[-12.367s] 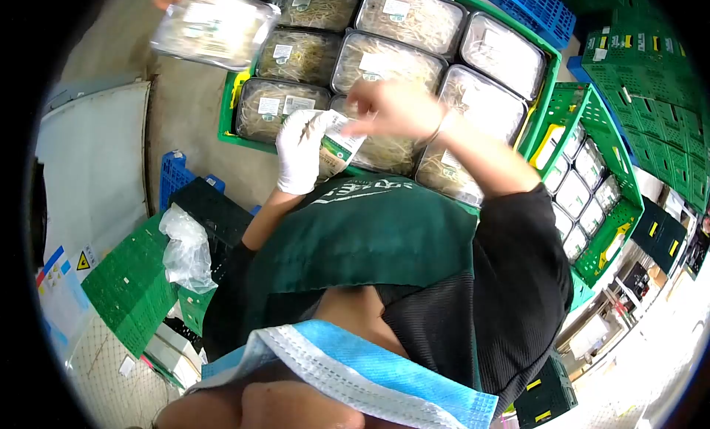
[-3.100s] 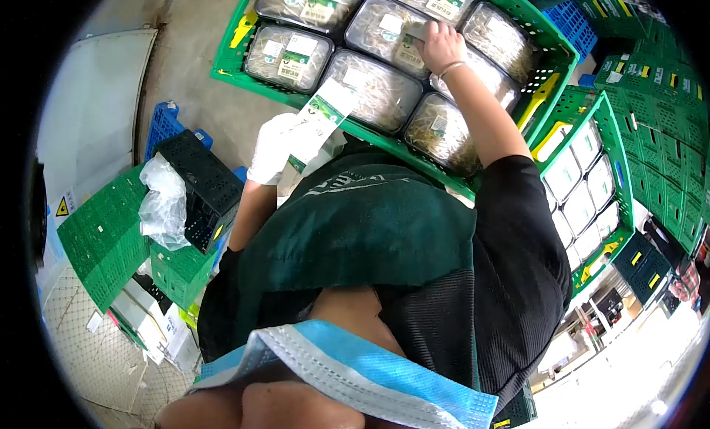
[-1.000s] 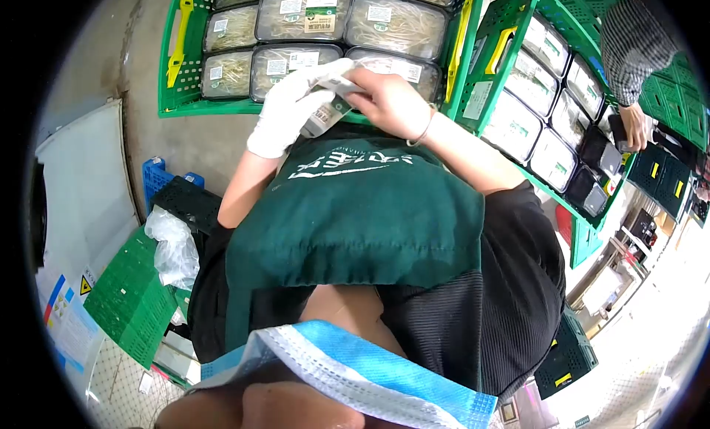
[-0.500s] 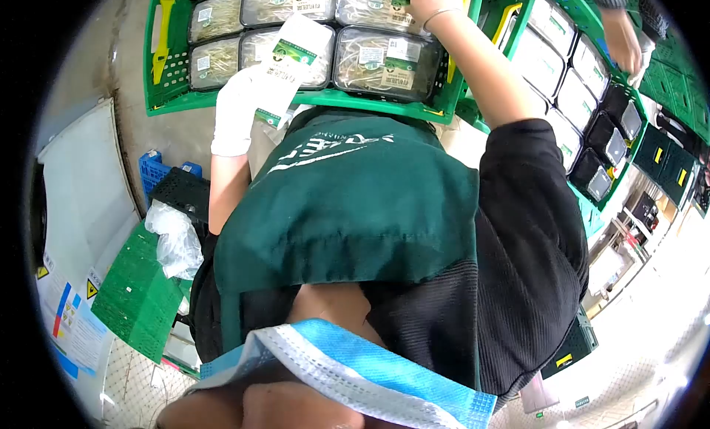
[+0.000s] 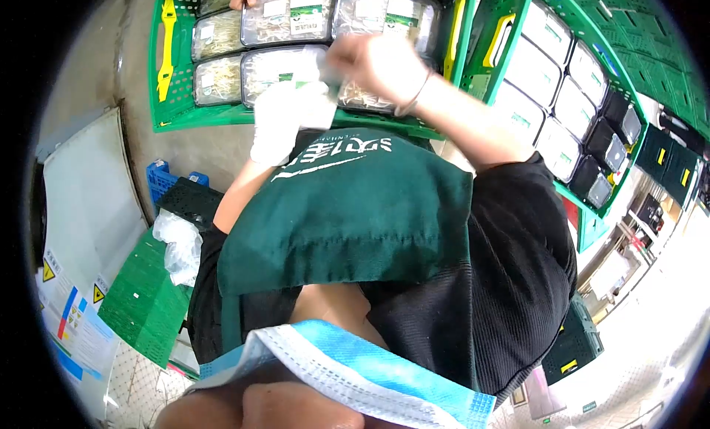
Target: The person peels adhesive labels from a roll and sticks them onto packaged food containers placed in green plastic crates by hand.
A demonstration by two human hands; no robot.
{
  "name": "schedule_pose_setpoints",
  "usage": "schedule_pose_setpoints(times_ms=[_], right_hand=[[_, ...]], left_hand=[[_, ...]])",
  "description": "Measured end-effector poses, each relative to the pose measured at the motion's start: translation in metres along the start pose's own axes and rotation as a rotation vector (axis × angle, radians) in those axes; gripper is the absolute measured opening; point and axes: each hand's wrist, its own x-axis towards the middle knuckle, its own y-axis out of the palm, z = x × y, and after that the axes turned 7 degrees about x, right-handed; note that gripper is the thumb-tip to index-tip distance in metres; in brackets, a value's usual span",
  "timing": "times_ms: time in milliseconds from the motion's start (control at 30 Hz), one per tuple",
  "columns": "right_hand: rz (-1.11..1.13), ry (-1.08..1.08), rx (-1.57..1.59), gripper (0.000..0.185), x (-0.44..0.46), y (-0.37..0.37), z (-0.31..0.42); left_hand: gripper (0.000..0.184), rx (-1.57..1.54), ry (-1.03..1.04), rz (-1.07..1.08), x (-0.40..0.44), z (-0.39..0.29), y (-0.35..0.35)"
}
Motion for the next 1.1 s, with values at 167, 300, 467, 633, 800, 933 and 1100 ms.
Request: schedule_pose_setpoints(times_ms=[167, 300, 467, 633, 800, 933, 1100], right_hand=[[0.509, 0.132, -0.993, 0.025, 0.092, -0.072, -0.111], [-0.055, 0.263, -0.883, 0.037, 0.092, -0.03, -0.234], [0.111, 0.387, -1.072, 0.049, 0.072, -0.02, -0.138], [0.508, 0.136, 0.365, 0.049, 0.058, 0.061, 0.061], [0.455, -0.086, 0.44, 0.018, 0.086, 0.157, 0.112], [0.33, -0.109, 0.233, 0.014, 0.124, 0.178, 0.142], [0.334, 0.127, 0.17, 0.025, 0.209, 0.202, 0.057]], left_hand=[[0.02, -0.478, -0.089, -0.096, -0.024, 0.017, -0.003], [0.026, -0.653, -0.504, -0.09, -0.061, 0.058, -0.034], [0.029, -0.946, -0.553, -0.253, -0.087, 0.076, -0.055], [0.032, -0.856, -0.345, -0.174, -0.098, 0.097, -0.075], [0.02, -0.816, -0.529, 0.031, -0.119, 0.128, -0.123], [0.013, -0.624, -0.622, -0.328, -0.135, 0.156, -0.121], [0.014, -0.859, -0.627, -0.303, -0.183, 0.206, -0.154]])
